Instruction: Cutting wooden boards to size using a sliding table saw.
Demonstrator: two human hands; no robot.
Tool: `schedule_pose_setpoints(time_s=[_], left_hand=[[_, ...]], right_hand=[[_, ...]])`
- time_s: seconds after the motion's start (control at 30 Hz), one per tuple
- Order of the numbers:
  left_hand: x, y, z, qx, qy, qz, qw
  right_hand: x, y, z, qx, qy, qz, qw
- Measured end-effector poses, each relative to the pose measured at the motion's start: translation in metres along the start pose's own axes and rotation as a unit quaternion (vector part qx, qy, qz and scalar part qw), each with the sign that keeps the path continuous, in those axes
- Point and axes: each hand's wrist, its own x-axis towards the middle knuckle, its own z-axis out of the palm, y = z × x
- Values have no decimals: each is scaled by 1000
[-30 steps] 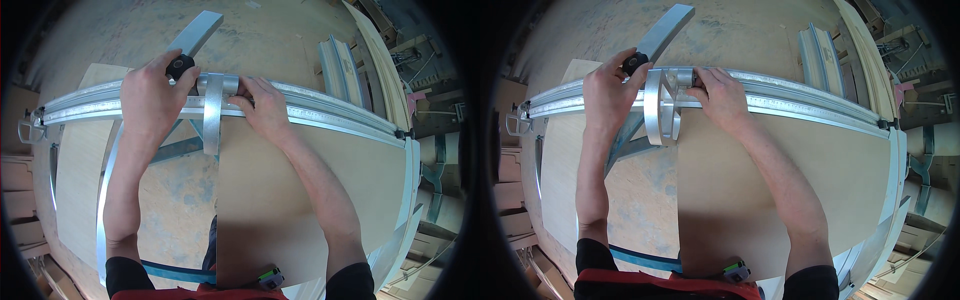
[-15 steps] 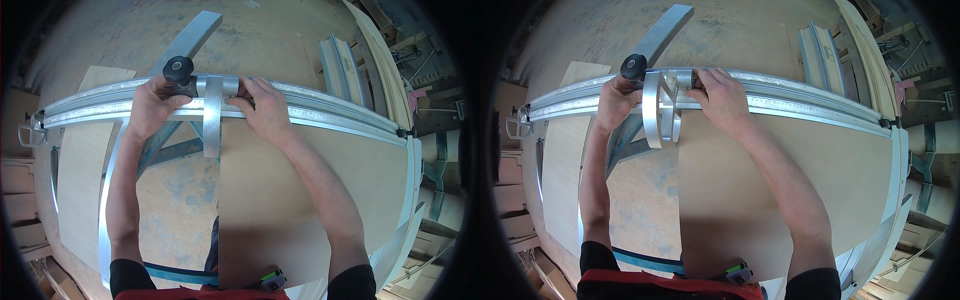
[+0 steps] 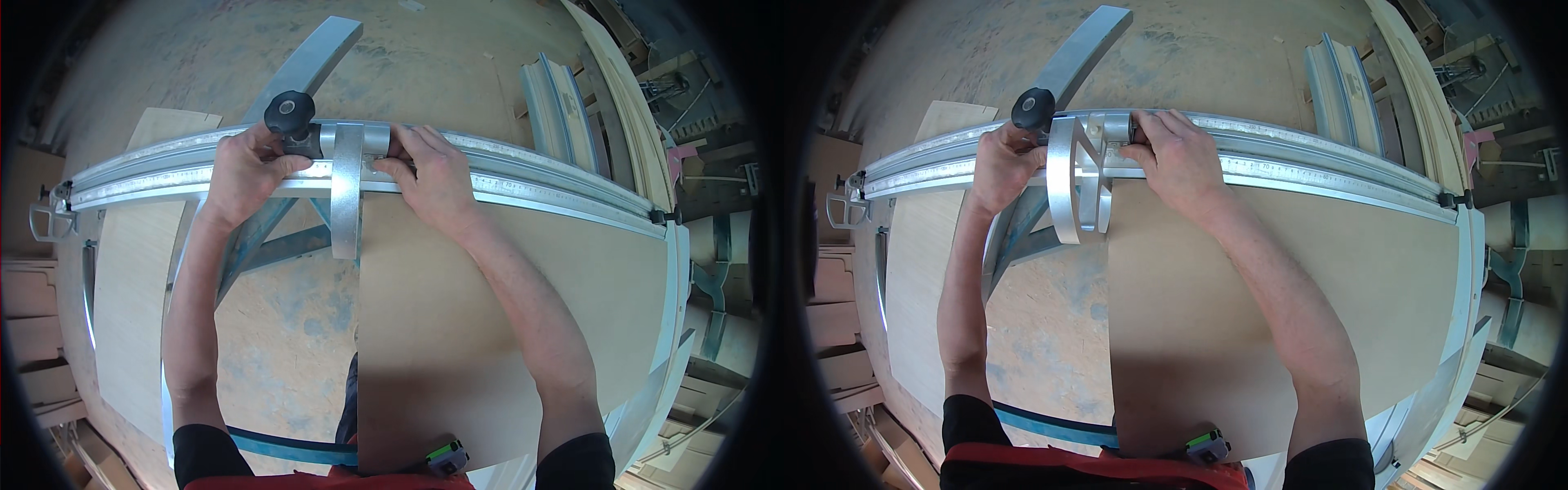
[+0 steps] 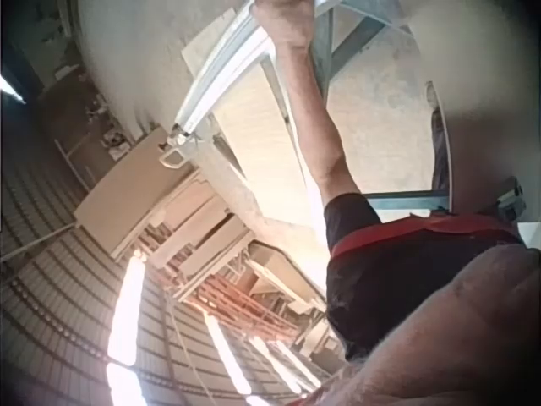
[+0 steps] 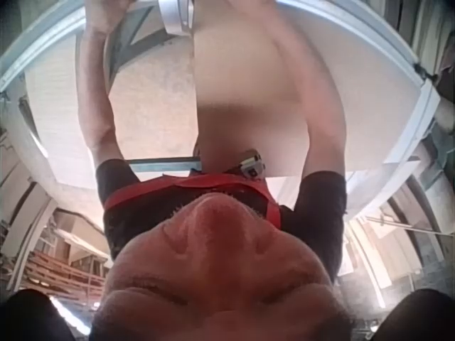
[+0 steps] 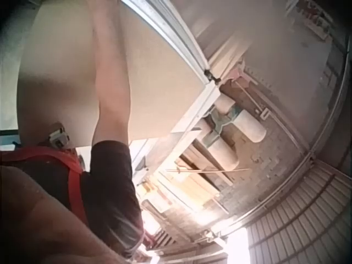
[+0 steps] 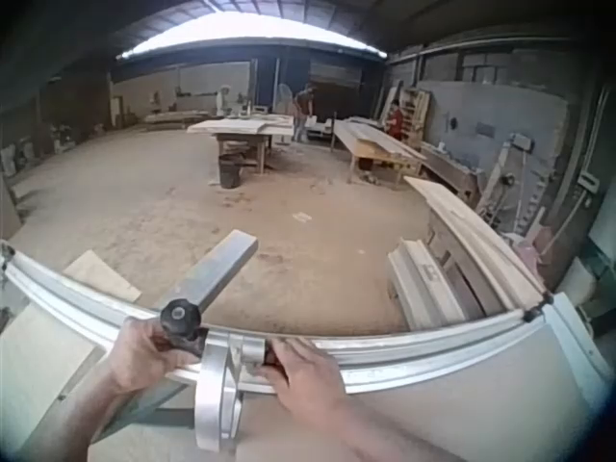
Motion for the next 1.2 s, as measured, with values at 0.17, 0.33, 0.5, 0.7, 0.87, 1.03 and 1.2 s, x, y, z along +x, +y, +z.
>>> schedule_pose_setpoints(time_s=[0.17, 0.33, 0.5, 0.7, 0.87, 1.03, 1.2], left_hand=[[0, 3, 0, 8, 3, 6, 1000], [0, 6, -3, 23, -1, 10, 1000], [1, 7, -4, 38, -10, 1, 999], [1, 11, -5, 47, -8, -4, 999], [3, 9, -6, 54, -12, -8, 998], [3, 10, -6, 54, -15, 3, 998], [5, 9, -7, 70, -23, 1, 997]], right_hand=[[0, 0, -1, -3, -2, -1, 1000], [0, -1, -1, -2, -4, -1, 1000], [0, -1, -1, -3, -3, 3, 1000], [0, -2, -1, -5, -2, 2, 1000], [0, -1, -1, 0, -4, 3, 1000], [0, -1, -1, 7, -2, 6, 1000], [0, 0, -1, 5, -3, 5, 1000]])
